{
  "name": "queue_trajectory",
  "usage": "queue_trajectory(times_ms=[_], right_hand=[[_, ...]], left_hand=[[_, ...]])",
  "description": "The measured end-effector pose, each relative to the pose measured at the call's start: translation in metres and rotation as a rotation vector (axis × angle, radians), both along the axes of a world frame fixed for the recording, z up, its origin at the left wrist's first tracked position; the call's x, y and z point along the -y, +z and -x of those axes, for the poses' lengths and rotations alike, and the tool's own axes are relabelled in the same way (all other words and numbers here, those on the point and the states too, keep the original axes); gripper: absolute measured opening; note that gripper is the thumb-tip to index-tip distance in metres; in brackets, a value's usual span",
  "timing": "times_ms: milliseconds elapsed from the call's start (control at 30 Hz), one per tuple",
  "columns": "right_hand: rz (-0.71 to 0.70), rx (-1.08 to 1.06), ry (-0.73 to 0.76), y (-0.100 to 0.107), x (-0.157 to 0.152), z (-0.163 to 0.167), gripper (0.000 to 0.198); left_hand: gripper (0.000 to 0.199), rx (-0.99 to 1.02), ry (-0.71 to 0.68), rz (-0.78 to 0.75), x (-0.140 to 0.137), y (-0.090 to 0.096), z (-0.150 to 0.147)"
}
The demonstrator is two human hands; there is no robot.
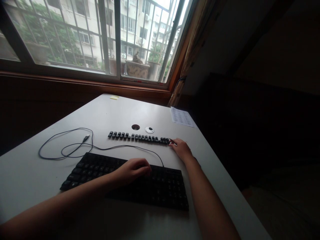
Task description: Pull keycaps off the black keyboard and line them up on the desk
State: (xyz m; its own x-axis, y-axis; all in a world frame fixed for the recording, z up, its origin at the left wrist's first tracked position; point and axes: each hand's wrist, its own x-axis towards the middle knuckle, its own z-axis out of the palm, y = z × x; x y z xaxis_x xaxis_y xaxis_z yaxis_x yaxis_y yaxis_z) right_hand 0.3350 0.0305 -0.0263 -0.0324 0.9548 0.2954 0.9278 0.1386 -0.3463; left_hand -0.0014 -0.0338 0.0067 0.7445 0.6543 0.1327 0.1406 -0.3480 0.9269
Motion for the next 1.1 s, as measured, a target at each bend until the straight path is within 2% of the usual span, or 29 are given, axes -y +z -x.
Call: queue_trajectory(times_ms=[533, 833, 1100], right_hand=[[0.004, -0.012, 0.012, -0.0011, 0.0029, -0.0022, 0.019], [0.059, 0.005, 0.029, -0.002, -0.0025, -0.0057, 0.023], [0.066, 0.041, 0.015, 0.0024, -0.0001, -0.0004, 0.016]], left_hand=[[0.024, 0.003, -0.002, -0.019, -0.0001, -0.0007, 0.0002], [0.023, -0.004, 0.002, -0.021, -0.0002, -0.0002, 0.0004], [0.022, -0.001, 0.002, -0.021, 0.0004, -0.0006, 0.0005]])
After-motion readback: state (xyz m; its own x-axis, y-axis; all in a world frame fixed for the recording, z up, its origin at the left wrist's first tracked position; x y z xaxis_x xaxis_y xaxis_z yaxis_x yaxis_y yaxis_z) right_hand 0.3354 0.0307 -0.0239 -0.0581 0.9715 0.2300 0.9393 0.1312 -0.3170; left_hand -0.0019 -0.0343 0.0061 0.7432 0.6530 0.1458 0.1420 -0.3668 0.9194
